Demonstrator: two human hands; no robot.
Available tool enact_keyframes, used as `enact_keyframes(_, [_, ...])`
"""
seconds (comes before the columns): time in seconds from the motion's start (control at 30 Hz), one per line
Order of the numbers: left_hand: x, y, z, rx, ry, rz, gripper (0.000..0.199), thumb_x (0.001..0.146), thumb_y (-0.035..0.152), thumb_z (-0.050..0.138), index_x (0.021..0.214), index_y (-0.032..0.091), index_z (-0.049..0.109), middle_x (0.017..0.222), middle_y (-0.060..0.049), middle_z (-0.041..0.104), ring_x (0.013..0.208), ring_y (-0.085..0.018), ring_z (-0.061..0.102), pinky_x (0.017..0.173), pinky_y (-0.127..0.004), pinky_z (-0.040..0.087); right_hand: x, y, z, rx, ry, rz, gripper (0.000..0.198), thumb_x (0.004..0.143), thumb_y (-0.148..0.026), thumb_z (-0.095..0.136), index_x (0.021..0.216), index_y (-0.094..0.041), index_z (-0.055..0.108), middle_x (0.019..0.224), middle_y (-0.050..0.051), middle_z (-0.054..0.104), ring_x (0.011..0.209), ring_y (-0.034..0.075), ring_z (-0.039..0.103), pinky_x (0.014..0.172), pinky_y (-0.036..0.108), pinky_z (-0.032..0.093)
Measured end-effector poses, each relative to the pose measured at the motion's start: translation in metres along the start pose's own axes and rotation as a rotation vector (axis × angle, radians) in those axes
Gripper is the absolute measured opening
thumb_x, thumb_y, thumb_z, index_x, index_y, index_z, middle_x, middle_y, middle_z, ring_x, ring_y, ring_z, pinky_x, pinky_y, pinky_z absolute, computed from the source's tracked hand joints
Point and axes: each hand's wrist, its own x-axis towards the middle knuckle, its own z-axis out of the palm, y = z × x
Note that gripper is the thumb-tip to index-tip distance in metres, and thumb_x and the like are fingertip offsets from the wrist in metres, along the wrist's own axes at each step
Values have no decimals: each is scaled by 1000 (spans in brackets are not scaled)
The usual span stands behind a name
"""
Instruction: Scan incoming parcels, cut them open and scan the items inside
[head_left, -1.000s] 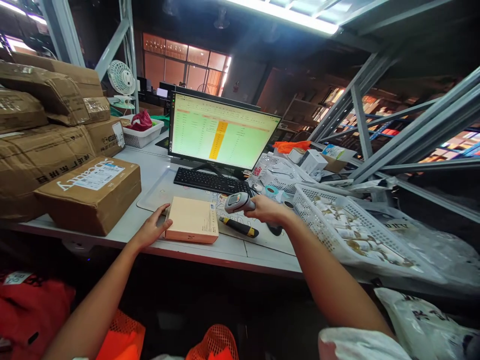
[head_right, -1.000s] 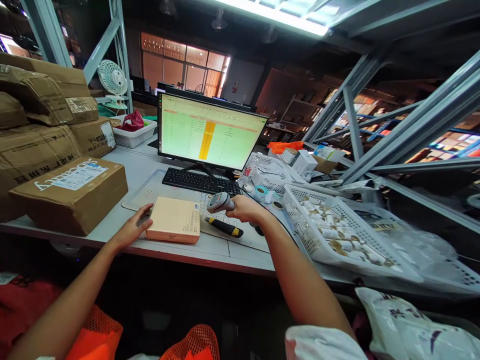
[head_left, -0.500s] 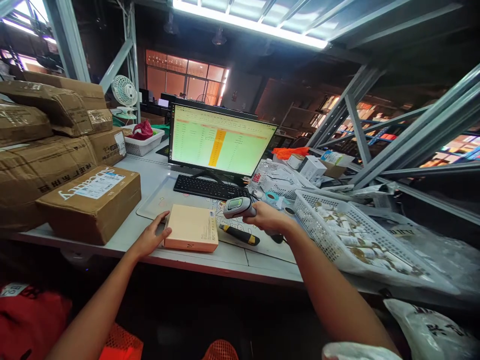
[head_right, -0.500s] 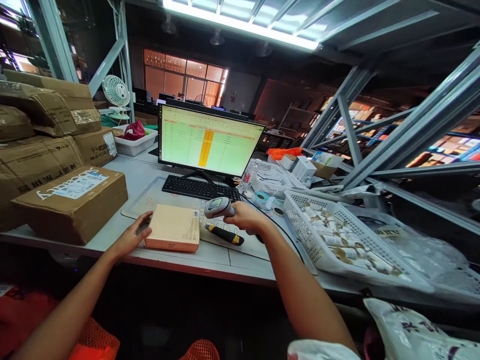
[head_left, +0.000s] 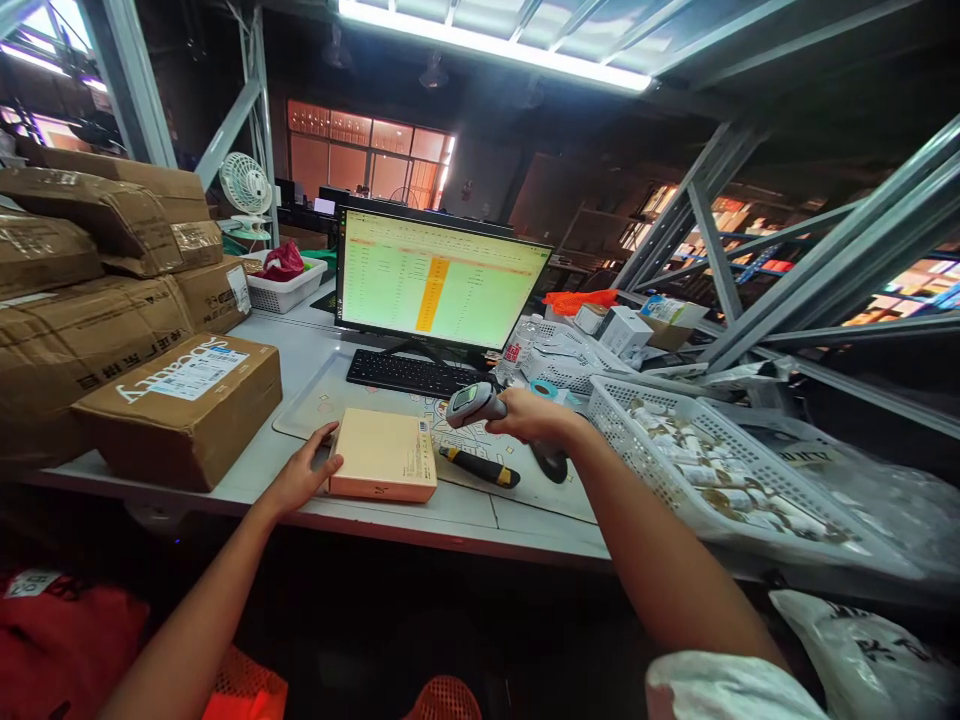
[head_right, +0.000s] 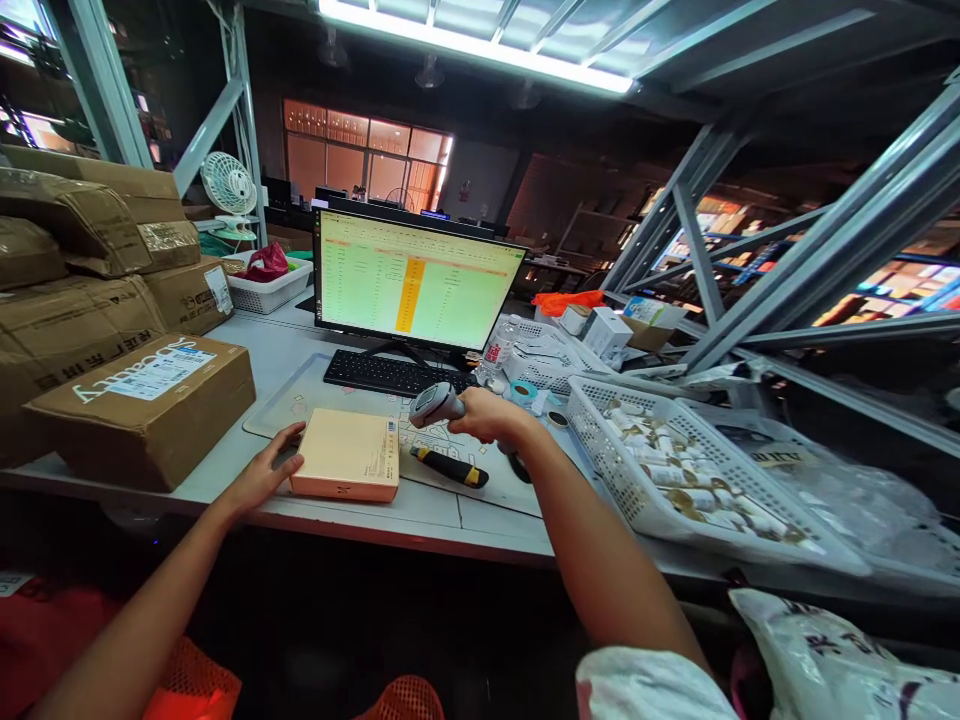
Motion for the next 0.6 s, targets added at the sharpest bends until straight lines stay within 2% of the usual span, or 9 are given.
enact_keyframes(0.13, [1,-2,0,7,6,4,82,91,68,56,156,21,41,160,-15,47,148,-34,43,125,-53,31,3,-5,-3,-58,-94,-31,14,78,-26,67,68,-17,65,48,0,53,45,15,52,46,26,38])
enact_keyframes(0.2, [2,-3,-1,13,1,4,83,91,69,56,156,20,41,159,-15,47,148,-33,44,125,-52,31,9,-7,-4,-57,-70,-66,15,79,-26,68,68,-16,63,49,0,54,44,14,52,46,26,37])
enact_keyframes(0.3, [2,-5,-1,16,1,5,83,91,68,56,157,19,40,158,-15,48,146,-33,45,124,-51,33,18,-12,-2,-93,0,-42,15,78,-23,70,68,-16,60,51,1,55,43,14,52,45,26,37])
enact_keyframes(0.47, [2,-6,-1,0,-3,7,81,92,65,57,157,20,39,158,-15,48,145,-32,47,123,-50,35,23,-27,6,-115,-36,-61,14,78,-20,68,68,-17,58,54,0,56,44,13,52,42,25,38])
enact_keyframes(0.6, [2,-6,-2,0,-3,16,81,92,65,57,157,19,40,158,-15,47,146,-32,46,124,-50,35,24,-25,10,-117,-22,-40,13,79,-20,68,70,-16,59,54,0,55,44,13,52,43,25,39])
